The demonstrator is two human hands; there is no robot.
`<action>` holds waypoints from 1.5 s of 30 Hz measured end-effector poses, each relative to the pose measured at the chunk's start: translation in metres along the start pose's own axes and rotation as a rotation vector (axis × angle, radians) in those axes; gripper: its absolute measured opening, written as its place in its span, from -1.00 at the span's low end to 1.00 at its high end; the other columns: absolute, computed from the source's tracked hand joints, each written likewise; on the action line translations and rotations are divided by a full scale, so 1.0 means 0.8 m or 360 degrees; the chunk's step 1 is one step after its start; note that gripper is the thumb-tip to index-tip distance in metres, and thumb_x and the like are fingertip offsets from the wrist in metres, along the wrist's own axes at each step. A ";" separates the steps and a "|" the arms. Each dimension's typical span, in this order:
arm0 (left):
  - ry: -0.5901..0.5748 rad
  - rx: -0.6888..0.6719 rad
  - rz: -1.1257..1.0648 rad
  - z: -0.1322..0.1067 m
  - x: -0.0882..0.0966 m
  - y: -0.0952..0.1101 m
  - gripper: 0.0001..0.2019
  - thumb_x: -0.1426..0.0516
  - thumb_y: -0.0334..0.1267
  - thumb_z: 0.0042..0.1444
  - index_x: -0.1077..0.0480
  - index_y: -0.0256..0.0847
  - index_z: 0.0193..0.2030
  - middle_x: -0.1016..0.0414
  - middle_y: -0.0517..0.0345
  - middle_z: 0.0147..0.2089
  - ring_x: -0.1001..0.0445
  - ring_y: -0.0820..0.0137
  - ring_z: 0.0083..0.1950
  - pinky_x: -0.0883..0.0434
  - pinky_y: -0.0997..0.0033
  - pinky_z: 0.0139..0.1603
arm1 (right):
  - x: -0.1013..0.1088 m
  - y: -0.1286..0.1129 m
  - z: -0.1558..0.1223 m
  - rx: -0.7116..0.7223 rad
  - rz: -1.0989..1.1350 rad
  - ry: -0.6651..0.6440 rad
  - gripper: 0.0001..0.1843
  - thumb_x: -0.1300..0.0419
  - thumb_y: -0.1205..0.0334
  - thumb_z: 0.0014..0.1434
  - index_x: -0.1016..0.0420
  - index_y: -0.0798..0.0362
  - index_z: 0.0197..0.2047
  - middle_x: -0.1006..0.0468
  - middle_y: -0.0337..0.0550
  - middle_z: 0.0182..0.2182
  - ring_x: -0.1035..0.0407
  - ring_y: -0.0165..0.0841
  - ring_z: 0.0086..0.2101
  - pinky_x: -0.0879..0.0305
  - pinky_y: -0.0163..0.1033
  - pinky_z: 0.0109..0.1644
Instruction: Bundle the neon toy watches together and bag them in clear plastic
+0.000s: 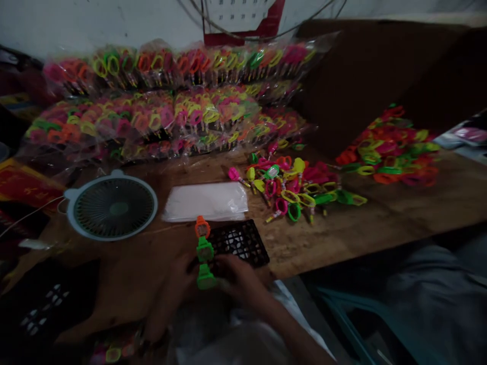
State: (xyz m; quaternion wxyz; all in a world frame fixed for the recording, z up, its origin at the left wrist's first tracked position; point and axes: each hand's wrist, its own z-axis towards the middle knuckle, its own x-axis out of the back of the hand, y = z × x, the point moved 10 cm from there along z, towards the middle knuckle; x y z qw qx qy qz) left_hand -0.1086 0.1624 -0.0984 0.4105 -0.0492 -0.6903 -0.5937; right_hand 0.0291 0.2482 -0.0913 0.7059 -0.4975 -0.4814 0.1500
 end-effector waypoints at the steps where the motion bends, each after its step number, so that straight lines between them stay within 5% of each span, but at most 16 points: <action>1: 0.0019 0.0031 -0.0025 -0.003 0.007 -0.002 -0.71 -0.07 -0.12 0.07 -0.50 -0.19 -0.18 -0.60 0.04 -0.21 -0.56 0.25 -0.18 -0.49 0.27 -0.17 | 0.033 0.015 0.010 -0.0124 -0.0031 0.0068 -0.61 -0.17 0.30 0.10 -0.41 0.03 0.03 -0.56 -0.10 -0.26 -0.47 -0.29 -0.29 -0.39 -0.26 -0.23; 4: 0.0195 0.0287 -0.0064 -0.018 0.039 -0.013 -0.66 -0.01 -0.06 0.15 -0.44 -0.12 -0.05 -0.55 0.08 -0.04 -0.52 0.26 -0.03 -0.44 0.23 -0.01 | 0.155 0.071 0.024 -0.0717 -0.0627 0.0550 -0.60 -0.04 0.27 0.21 -0.33 0.07 0.12 -0.55 0.04 -0.21 -0.47 -0.20 -0.32 -0.34 -0.17 -0.26; 6: 0.0357 0.0450 -0.0078 -0.029 0.059 -0.011 -0.66 -0.01 -0.01 0.16 -0.43 -0.08 -0.05 -0.53 0.12 0.00 -0.49 0.27 0.02 -0.41 0.25 0.04 | 0.201 0.095 0.030 -0.1025 -0.1001 0.0642 -0.56 -0.02 0.30 0.21 -0.25 0.14 0.16 -0.50 0.18 -0.13 -0.48 -0.12 -0.27 -0.33 -0.11 -0.24; 9: 0.0515 0.0467 -0.0101 -0.036 0.075 0.011 -0.66 -0.01 0.02 0.17 -0.42 -0.05 -0.03 -0.50 0.17 0.03 -0.43 0.28 0.09 -0.37 0.28 0.09 | 0.217 0.107 0.039 -0.1151 -0.1101 0.0633 -0.51 -0.02 0.32 0.19 -0.14 0.22 0.18 -0.49 0.24 -0.12 -0.48 -0.08 -0.23 -0.32 -0.09 -0.22; 13: 0.0591 0.0222 -0.0096 -0.021 0.081 0.056 -0.69 -0.02 -0.02 0.18 -0.41 -0.06 -0.03 -0.47 0.16 0.06 -0.40 0.27 0.11 -0.32 0.24 0.14 | 0.221 0.084 0.025 -0.0989 -0.0795 0.0977 -0.47 -0.01 0.27 0.18 -0.03 0.23 0.19 -0.51 0.19 -0.20 -0.48 -0.10 -0.28 -0.31 -0.10 -0.25; 15: 0.0584 0.0063 -0.0094 -0.005 0.081 0.078 -0.71 -0.02 -0.06 0.19 -0.40 -0.07 -0.03 -0.45 0.12 0.06 -0.38 0.25 0.12 -0.27 0.18 0.19 | 0.206 0.074 0.023 -0.0792 -0.0421 0.1064 -0.48 -0.09 0.24 0.12 -0.07 0.18 0.12 -0.53 0.08 -0.26 -0.47 -0.16 -0.32 -0.31 -0.16 -0.29; 18: 0.0562 0.0037 -0.0132 0.024 0.076 0.087 -0.70 -0.04 -0.07 0.17 -0.39 -0.08 -0.02 -0.41 0.09 0.09 -0.33 0.23 0.15 -0.20 0.14 0.25 | 0.145 0.068 0.042 -0.0519 0.0209 0.0846 -0.54 -0.21 0.18 0.00 -0.15 0.06 -0.06 -0.53 -0.11 -0.35 -0.46 -0.24 -0.36 -0.30 -0.23 -0.33; 23: 0.0415 0.0312 -0.0630 0.073 0.040 0.049 -0.59 -0.13 -0.03 0.06 -0.36 -0.16 0.01 -0.43 0.03 0.01 -0.44 0.34 -0.03 -0.40 0.34 -0.03 | 0.053 0.061 0.079 -0.0450 0.0742 0.0536 -0.39 -0.29 0.27 -0.17 -0.17 0.04 -0.03 -0.47 -0.32 -0.48 -0.39 -0.33 -0.43 -0.28 -0.28 -0.34; 27: 0.0238 0.0319 -0.0801 0.092 0.018 0.027 -0.54 -0.18 0.00 -0.01 -0.37 -0.23 -0.03 -0.51 0.08 -0.24 -0.49 0.43 -0.28 -0.43 0.44 -0.26 | 0.023 0.046 0.100 -0.0391 0.1115 0.0320 -0.42 -0.31 0.28 -0.18 -0.29 0.06 -0.04 -0.48 -0.31 -0.41 -0.38 -0.38 -0.38 -0.32 -0.30 -0.28; 30: 0.0175 0.0332 -0.0898 0.092 0.011 0.019 -0.55 -0.18 -0.01 -0.01 -0.37 -0.23 -0.02 -0.53 0.00 -0.12 -0.51 0.37 -0.15 -0.44 0.45 -0.22 | 0.015 0.032 0.111 -0.0270 0.1246 0.0215 -0.69 -0.26 0.22 -0.08 -0.40 0.07 -0.21 -0.54 -0.22 -0.33 -0.41 -0.33 -0.30 -0.35 -0.24 -0.18; 37: 0.0111 0.0363 -0.1059 0.088 -0.001 0.028 -0.52 -0.11 -0.09 0.06 -0.29 -0.22 0.12 -0.39 -0.09 0.16 -0.35 0.29 0.19 -0.38 0.37 0.06 | 0.019 0.036 0.112 -0.0193 0.0859 0.0403 -0.80 -0.25 0.19 -0.05 -0.45 0.10 -0.32 -0.58 -0.14 -0.39 -0.44 -0.26 -0.35 -0.36 -0.22 -0.24; 45: 0.0147 0.0322 -0.1049 0.088 0.002 0.041 -0.41 -0.08 -0.24 0.01 -0.20 -0.09 0.25 -0.18 0.10 0.32 -0.39 0.34 0.11 -0.41 0.52 -0.13 | -0.009 -0.005 0.102 -0.0143 -0.0105 0.0278 -0.84 -0.05 0.42 0.14 -0.44 0.12 -0.26 -0.58 -0.01 -0.34 -0.42 -0.31 -0.36 -0.29 -0.28 -0.28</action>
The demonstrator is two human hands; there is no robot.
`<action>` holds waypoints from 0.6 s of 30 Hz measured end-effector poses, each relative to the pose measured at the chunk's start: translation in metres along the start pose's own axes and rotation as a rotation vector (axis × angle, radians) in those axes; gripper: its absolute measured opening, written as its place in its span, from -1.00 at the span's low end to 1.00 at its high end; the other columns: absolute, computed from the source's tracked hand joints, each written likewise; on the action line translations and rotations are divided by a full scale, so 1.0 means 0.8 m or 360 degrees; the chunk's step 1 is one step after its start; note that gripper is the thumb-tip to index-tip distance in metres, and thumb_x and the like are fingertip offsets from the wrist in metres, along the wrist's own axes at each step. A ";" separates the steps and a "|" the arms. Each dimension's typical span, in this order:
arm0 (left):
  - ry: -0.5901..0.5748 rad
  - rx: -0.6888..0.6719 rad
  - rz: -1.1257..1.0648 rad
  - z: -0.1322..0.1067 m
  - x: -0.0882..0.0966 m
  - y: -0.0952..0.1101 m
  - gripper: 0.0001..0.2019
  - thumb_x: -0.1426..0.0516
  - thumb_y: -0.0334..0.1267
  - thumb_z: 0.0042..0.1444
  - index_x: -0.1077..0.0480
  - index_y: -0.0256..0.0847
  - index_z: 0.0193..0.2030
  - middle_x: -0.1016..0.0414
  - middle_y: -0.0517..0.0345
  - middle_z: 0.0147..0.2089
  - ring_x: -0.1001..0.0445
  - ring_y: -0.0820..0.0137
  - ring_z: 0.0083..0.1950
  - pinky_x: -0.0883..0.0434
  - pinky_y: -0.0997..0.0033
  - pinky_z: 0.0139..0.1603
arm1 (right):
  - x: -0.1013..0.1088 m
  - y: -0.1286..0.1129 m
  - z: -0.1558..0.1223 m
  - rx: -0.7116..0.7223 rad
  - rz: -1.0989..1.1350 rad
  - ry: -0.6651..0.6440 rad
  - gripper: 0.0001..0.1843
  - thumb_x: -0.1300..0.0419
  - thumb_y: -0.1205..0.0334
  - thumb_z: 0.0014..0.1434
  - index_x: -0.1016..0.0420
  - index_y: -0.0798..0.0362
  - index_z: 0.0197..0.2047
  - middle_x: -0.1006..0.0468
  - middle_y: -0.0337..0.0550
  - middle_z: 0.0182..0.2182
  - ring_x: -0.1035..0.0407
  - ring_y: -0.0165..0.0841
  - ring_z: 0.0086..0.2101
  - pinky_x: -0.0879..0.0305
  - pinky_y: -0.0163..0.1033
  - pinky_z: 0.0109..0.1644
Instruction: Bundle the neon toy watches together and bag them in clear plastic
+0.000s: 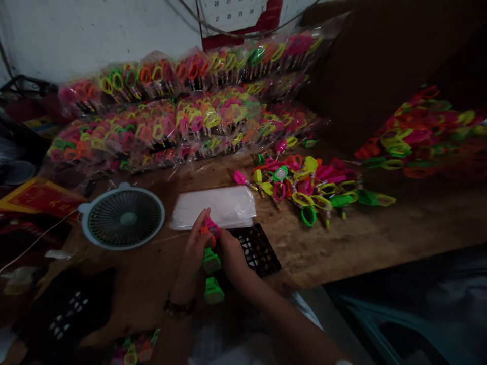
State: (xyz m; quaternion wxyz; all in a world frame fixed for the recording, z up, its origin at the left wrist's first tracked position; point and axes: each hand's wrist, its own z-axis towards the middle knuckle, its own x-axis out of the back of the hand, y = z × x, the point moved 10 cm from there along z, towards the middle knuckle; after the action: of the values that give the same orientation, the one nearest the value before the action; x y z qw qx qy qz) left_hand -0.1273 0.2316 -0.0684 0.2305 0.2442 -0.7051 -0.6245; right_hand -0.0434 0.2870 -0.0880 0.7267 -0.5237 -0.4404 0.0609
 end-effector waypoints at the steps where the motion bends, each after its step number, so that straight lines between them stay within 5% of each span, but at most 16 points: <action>1: 0.0008 -0.0005 -0.0007 0.000 0.001 0.000 -0.41 -0.07 -0.25 0.00 -0.20 -0.07 0.25 -0.17 0.13 0.33 -0.40 0.36 0.09 -0.40 0.53 -0.15 | -0.002 -0.003 -0.001 0.0023 -0.0022 -0.0007 -0.82 -0.03 0.43 0.16 -0.44 0.12 -0.24 -0.57 0.00 -0.32 -0.43 -0.32 -0.35 -0.30 -0.28 -0.27; 4: -0.0010 0.0010 -0.0011 0.002 0.004 -0.005 -0.44 -0.07 -0.27 -0.02 -0.25 -0.09 0.20 -0.23 0.11 0.29 -0.46 0.40 -0.02 -0.41 0.54 -0.20 | 0.004 -0.011 0.003 0.0198 0.0141 -0.0136 -0.79 -0.08 0.45 0.12 -0.46 0.10 -0.19 -0.57 -0.05 -0.28 -0.44 -0.33 -0.32 -0.32 -0.29 -0.24; 7: -0.0078 0.0014 -0.0080 0.007 0.001 -0.009 -0.49 -0.09 -0.28 -0.05 -0.34 -0.18 0.12 -0.39 -0.01 0.17 -0.46 0.31 0.02 -0.43 0.47 -0.18 | 0.049 0.001 0.030 0.0245 0.0250 -0.0170 -0.71 -0.13 0.45 0.08 -0.45 0.08 -0.10 -0.57 -0.11 -0.25 -0.45 -0.35 -0.33 -0.35 -0.31 -0.25; 12: -0.0125 -0.0083 -0.0161 0.027 -0.009 0.004 -0.51 -0.11 -0.26 -0.10 -0.37 -0.24 0.05 -0.41 -0.07 0.15 -0.33 0.16 0.21 -0.44 0.32 -0.05 | 0.176 0.066 0.097 -0.0339 -0.0775 0.0504 -0.64 0.02 0.45 0.21 -0.34 0.19 0.07 -0.44 0.20 -0.08 -0.41 -0.17 -0.16 -0.32 -0.17 -0.18; 15: -0.0096 -0.0131 -0.0142 0.036 -0.008 0.017 -0.51 -0.12 -0.27 -0.09 -0.35 -0.22 0.06 -0.39 -0.03 0.17 -0.30 0.20 0.24 -0.36 0.28 0.10 | 0.196 0.081 0.107 -0.0483 -0.1149 0.0557 -0.64 0.16 0.42 0.29 -0.33 0.28 0.05 -0.39 0.32 -0.10 -0.38 -0.08 -0.13 -0.30 -0.14 -0.23; 18: -0.0037 -0.0171 -0.0129 0.030 0.003 0.027 -0.54 -0.14 -0.24 -0.06 -0.35 -0.19 0.05 -0.35 0.03 0.21 -0.24 0.25 0.28 -0.20 0.29 0.26 | 0.197 0.087 0.089 -0.0399 -0.1186 0.0494 -0.64 0.18 0.46 0.29 -0.39 0.22 -0.04 -0.42 0.21 -0.15 -0.37 -0.12 -0.11 -0.28 -0.19 -0.22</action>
State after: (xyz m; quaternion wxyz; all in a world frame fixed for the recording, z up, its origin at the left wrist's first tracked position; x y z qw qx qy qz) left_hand -0.1452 0.2505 -0.0498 0.2097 0.2526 -0.6629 -0.6729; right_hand 0.0282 0.4551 -0.0493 0.6873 -0.4160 -0.4890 -0.3397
